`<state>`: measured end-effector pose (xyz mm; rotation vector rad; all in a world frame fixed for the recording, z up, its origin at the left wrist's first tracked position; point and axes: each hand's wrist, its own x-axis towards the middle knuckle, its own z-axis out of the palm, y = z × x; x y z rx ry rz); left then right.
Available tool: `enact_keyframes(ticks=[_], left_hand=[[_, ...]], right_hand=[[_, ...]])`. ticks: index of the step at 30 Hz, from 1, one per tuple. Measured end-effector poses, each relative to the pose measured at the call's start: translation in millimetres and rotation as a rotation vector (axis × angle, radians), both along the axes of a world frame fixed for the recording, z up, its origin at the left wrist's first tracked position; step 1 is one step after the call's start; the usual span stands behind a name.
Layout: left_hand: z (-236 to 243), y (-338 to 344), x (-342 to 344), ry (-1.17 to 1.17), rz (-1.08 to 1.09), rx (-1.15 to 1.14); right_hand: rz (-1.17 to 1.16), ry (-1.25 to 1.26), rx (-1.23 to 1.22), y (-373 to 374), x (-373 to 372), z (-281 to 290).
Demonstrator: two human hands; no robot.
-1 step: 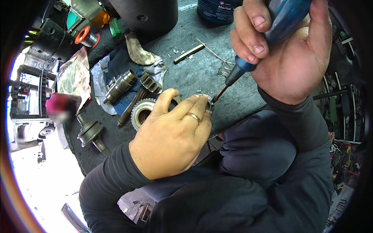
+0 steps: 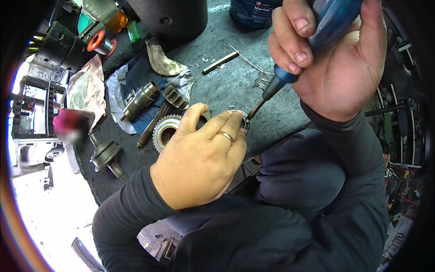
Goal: The person disassembles a bearing using a screwdriver, removes the inner ring, and cleans the components with a cloth. The person then reassembles the bearing and wipes the parts again.
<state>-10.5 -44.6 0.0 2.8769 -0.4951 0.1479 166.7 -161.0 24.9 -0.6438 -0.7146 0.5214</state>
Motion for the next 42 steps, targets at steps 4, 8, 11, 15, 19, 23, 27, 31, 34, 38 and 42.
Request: enact_keyframes(ticks=[4,8,11,15,19,23,27,31,34,38,42], left_hand=[[0.7,0.5,1.7,-0.001,-0.007,0.007],[-4.3,1.4,3.0,-0.058,-0.008,0.050],[-3.8,1.3,3.9,-0.071,-0.003,0.073],[-6.6,1.1,7.7,-0.192,-0.022,0.059],[-4.4,0.8,7.9,-0.177,-0.029,0.070],[-3.7,-0.1,4.2,-0.083,-0.012,0.082],[-2.8,-1.1,5.1,-0.080,-0.020,0.095],[-4.2,-0.4,4.2,-0.084,-0.024,0.110],[-1.4,-2.0,3.7,-0.082,-0.031,0.138],[0.6,-1.7,3.4,-0.079,-0.045,0.146],[-2.5,-1.0,3.3,-0.141,-0.060,0.147]], right_hand=[[0.004,-0.004,-0.004,1.2,-0.2,1.2],[0.014,-0.001,-0.010,3.7,0.0,-0.8],[0.015,0.003,-0.015,5.7,2.6,-2.0],[0.023,-0.007,-0.030,4.1,0.0,-0.1],[0.045,-0.021,-0.046,0.4,-3.8,1.5],[0.065,-0.029,-0.065,1.8,-7.7,2.3],[0.080,-0.044,-0.082,0.8,-10.7,5.4],[0.094,-0.056,-0.100,2.1,-12.5,6.7],[0.103,-0.066,-0.107,3.6,-14.3,9.3],[0.115,-0.075,-0.117,4.7,-17.7,12.7],[0.114,-0.080,-0.122,8.9,-20.2,14.0]])
